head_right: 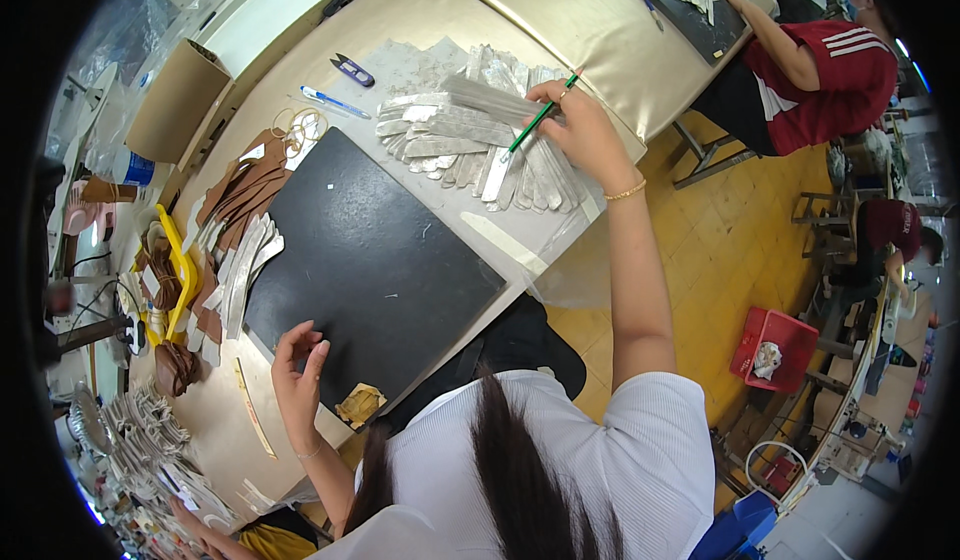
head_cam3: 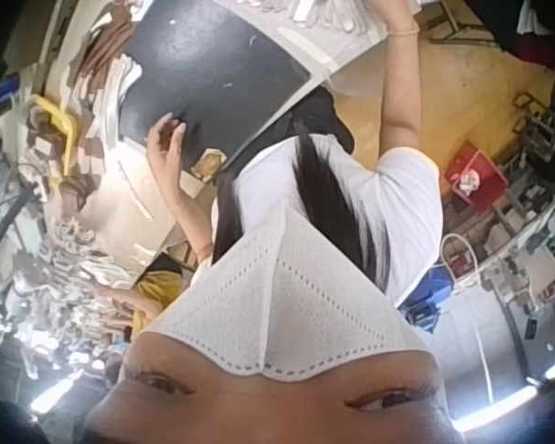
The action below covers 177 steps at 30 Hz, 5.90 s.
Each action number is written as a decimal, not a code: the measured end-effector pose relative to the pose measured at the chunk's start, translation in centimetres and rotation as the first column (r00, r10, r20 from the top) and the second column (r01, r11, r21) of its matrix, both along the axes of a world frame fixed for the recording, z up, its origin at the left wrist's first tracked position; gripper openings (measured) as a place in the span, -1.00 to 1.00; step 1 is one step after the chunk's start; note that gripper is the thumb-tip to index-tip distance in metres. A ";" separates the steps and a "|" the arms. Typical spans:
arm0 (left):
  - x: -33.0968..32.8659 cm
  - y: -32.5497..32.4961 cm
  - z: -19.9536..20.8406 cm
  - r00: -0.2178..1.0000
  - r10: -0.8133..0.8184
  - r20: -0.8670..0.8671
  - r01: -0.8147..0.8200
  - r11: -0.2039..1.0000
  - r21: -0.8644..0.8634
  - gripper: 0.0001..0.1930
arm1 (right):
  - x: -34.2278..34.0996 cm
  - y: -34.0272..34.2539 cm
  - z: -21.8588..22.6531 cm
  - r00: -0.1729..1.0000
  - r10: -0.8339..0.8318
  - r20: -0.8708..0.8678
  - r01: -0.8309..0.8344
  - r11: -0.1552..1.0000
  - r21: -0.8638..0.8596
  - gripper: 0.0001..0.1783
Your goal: The person measures and marks multiple white fabric strips using a ruler and a green pencil. She aligns the ruler on each strip, draws lines, and then stacks the marked pieces on the table.
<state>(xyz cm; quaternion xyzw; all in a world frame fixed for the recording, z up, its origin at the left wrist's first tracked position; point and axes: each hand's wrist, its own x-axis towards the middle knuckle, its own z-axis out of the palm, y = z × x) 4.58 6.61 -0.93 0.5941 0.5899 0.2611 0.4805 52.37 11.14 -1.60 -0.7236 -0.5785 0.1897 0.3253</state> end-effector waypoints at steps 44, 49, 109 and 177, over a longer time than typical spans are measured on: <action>-0.7 -0.3 0.0 0.999 0.025 -0.028 -0.025 1.000 0.015 -0.69 | -1.4 0.7 -0.1 0.971 -0.028 0.239 -0.020 0.981 0.195 -0.59; -0.2 -0.3 0.3 0.998 0.038 -0.044 -0.037 0.999 0.024 -0.69 | -2.6 0.3 0.1 0.981 0.068 0.182 -0.132 0.922 0.364 -0.61; 1.3 0.8 -3.2 0.832 0.219 -0.510 0.162 0.783 0.601 -0.54 | -34.4 13.8 -4.3 0.424 0.903 0.070 -0.884 0.396 0.249 -0.89; 0.3 -5.0 0.3 0.987 0.136 -0.087 -0.113 0.967 0.230 -0.70 | -22.7 -3.8 -2.3 0.823 0.564 0.067 -0.568 0.816 0.106 -0.82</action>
